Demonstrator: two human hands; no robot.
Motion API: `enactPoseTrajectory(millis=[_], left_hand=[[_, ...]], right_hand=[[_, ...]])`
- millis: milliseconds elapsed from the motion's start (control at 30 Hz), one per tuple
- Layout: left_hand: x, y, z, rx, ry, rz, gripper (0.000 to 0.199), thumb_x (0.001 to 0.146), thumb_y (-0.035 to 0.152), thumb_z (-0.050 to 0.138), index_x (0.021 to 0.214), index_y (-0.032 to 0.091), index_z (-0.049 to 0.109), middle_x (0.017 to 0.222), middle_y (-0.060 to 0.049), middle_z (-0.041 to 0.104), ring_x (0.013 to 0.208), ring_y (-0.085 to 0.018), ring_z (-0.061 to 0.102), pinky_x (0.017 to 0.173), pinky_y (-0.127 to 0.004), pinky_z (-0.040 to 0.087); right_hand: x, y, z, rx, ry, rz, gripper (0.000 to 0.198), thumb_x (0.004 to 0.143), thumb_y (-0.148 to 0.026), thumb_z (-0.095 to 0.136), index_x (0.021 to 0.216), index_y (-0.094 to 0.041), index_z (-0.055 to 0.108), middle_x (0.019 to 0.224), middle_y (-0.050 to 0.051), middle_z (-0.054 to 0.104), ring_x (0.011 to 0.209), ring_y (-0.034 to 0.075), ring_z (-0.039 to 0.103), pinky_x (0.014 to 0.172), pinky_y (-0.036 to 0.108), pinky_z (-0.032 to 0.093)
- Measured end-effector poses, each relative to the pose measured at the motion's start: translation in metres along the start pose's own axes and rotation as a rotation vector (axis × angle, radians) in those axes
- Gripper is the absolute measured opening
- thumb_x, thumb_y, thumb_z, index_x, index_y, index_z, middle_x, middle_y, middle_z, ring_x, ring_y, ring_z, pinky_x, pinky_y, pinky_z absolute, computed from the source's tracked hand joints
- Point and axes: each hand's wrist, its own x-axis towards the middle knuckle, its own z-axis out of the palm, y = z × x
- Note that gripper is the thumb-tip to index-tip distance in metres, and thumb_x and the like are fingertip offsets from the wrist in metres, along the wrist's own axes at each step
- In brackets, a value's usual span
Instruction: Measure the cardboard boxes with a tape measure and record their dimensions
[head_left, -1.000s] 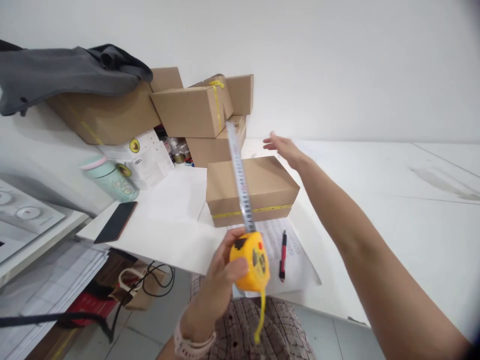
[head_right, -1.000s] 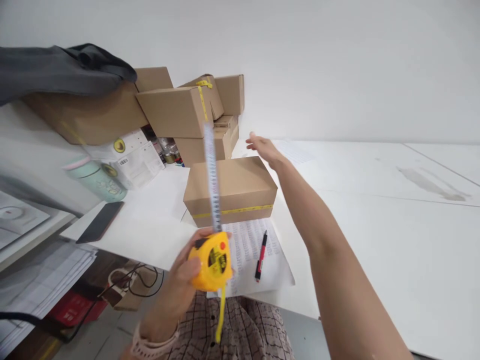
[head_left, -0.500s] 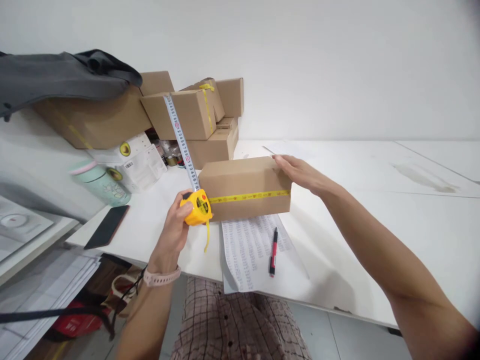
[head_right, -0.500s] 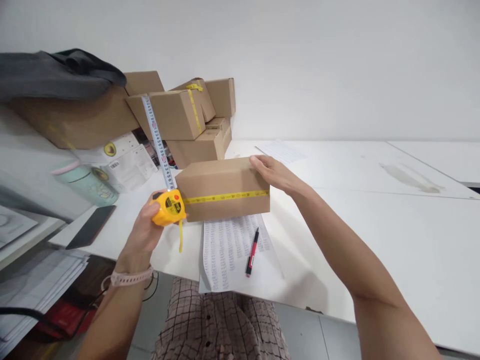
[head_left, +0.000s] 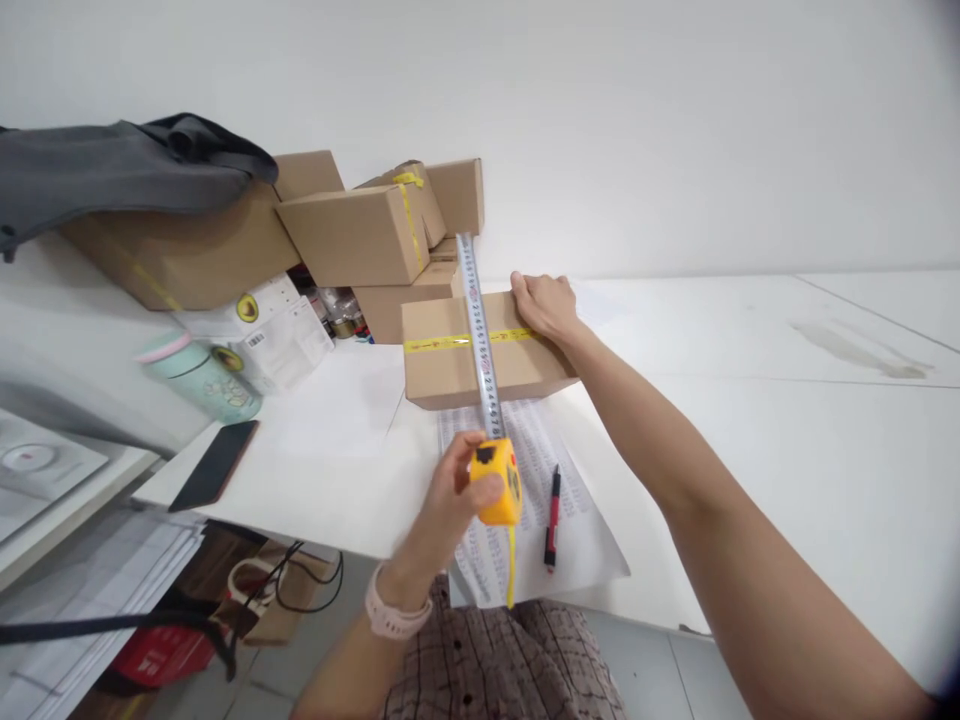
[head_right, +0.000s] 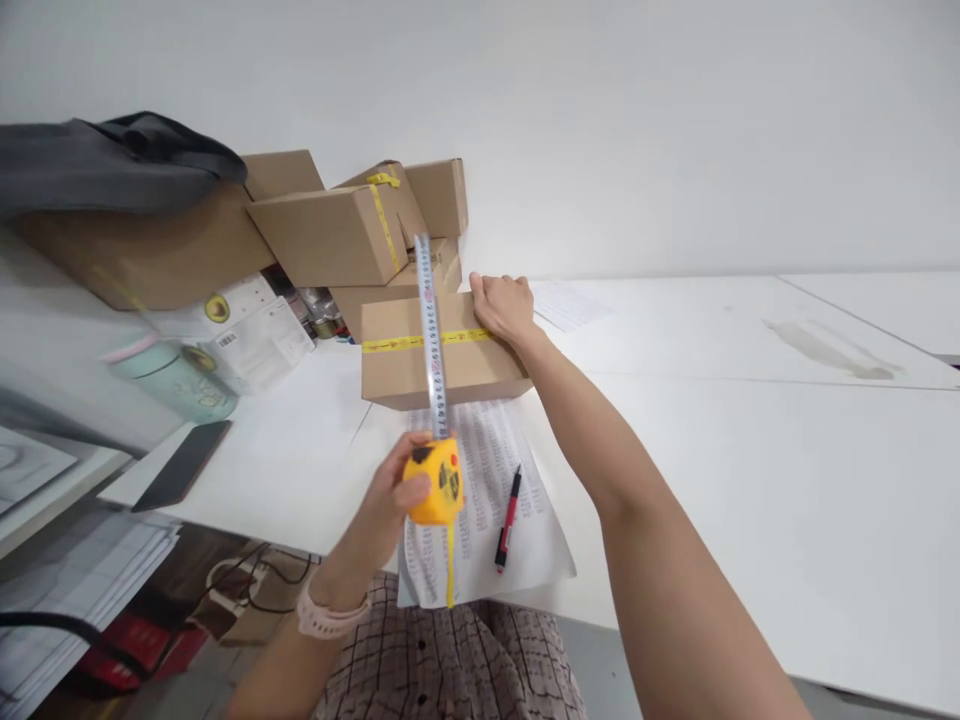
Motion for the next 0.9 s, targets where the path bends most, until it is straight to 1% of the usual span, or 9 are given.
enactPoseTrajectory(millis=[100, 233, 333, 433, 533, 600, 767, 833, 900], left_hand=[[-0.010, -0.026, 0.010, -0.048, -0.036, -0.092, 0.055, 0.071, 0.044, 0.083, 0.111, 0.023, 0.051, 0.105, -0.004, 0.062, 0.083, -0.017, 0.062, 0.072, -0.029, 0.053], [-0.022, -0.043, 0.015, -0.075, -0.054, -0.149, 0.057, 0.071, 0.045, 0.083, 0.114, 0.024, 0.051, 0.103, -0.003, 0.061, 0.082, -0.016, 0.060, 0.072, -0.028, 0.053], [-0.027, -0.049, 0.017, -0.092, -0.067, -0.184, 0.060, 0.071, 0.045, 0.084, 0.115, 0.024, 0.050, 0.105, -0.004, 0.060, 0.082, -0.017, 0.060, 0.071, -0.029, 0.053], [-0.030, -0.052, 0.021, -0.108, -0.110, -0.205, 0.057, 0.073, 0.044, 0.083, 0.114, 0.024, 0.050, 0.106, -0.005, 0.060, 0.081, -0.016, 0.060, 0.073, -0.030, 0.052], [-0.030, -0.057, 0.024, -0.096, -0.142, -0.178, 0.052, 0.075, 0.043, 0.082, 0.114, 0.024, 0.051, 0.107, -0.004, 0.059, 0.082, -0.015, 0.059, 0.075, -0.030, 0.052], [-0.030, -0.061, 0.024, -0.078, -0.142, -0.161, 0.053, 0.076, 0.041, 0.082, 0.115, 0.025, 0.051, 0.106, -0.003, 0.058, 0.086, -0.016, 0.058, 0.075, -0.029, 0.051], [-0.030, -0.068, 0.021, -0.067, -0.144, -0.205, 0.057, 0.076, 0.039, 0.081, 0.119, 0.024, 0.048, 0.108, -0.005, 0.059, 0.090, -0.018, 0.058, 0.076, -0.031, 0.052], [-0.030, -0.070, 0.019, -0.064, -0.153, -0.210, 0.058, 0.077, 0.039, 0.081, 0.121, 0.024, 0.047, 0.111, -0.006, 0.060, 0.091, -0.019, 0.059, 0.077, -0.032, 0.052], [-0.033, -0.072, 0.017, -0.073, -0.163, -0.192, 0.062, 0.076, 0.040, 0.082, 0.124, 0.024, 0.046, 0.115, -0.008, 0.060, 0.096, -0.022, 0.060, 0.080, -0.034, 0.052]], right_hand=[[0.004, 0.004, 0.004, 0.077, 0.004, 0.025, 0.079, 0.101, -0.065, 0.011, 0.090, -0.016, 0.072, 0.094, 0.017, 0.073, 0.109, 0.032, 0.064, 0.111, 0.051, 0.030], [0.008, 0.007, 0.008, 0.118, 0.010, 0.026, 0.080, 0.097, -0.073, 0.015, 0.094, -0.017, 0.072, 0.090, 0.015, 0.072, 0.111, 0.033, 0.063, 0.113, 0.052, 0.026], [0.009, 0.005, 0.008, 0.096, 0.006, 0.032, 0.078, 0.096, -0.074, 0.018, 0.090, -0.017, 0.071, 0.088, 0.015, 0.071, 0.105, 0.031, 0.064, 0.112, 0.052, 0.027], [0.008, 0.001, 0.006, 0.061, 0.006, 0.032, 0.070, 0.096, -0.072, 0.028, 0.086, -0.016, 0.070, 0.087, 0.014, 0.071, 0.099, 0.030, 0.064, 0.109, 0.052, 0.029], [0.007, -0.001, 0.005, 0.037, 0.006, 0.037, 0.061, 0.094, -0.068, 0.040, 0.083, -0.017, 0.070, 0.088, 0.013, 0.071, 0.095, 0.030, 0.064, 0.108, 0.052, 0.030], [0.007, -0.001, 0.006, 0.030, 0.007, 0.043, 0.057, 0.093, -0.066, 0.043, 0.084, -0.017, 0.070, 0.088, 0.013, 0.071, 0.095, 0.030, 0.064, 0.108, 0.052, 0.029], [0.008, 0.004, 0.011, 0.047, 0.006, 0.019, 0.056, 0.094, -0.067, 0.042, 0.089, -0.018, 0.068, 0.090, 0.012, 0.070, 0.100, 0.031, 0.062, 0.110, 0.052, 0.027], [0.009, 0.006, 0.012, 0.056, 0.009, 0.013, 0.059, 0.094, -0.069, 0.039, 0.088, -0.018, 0.068, 0.089, 0.012, 0.070, 0.101, 0.031, 0.062, 0.111, 0.053, 0.026], [0.010, 0.010, 0.012, 0.066, 0.015, 0.023, 0.064, 0.095, -0.072, 0.034, 0.087, -0.018, 0.067, 0.088, 0.011, 0.068, 0.101, 0.030, 0.062, 0.111, 0.053, 0.026]])
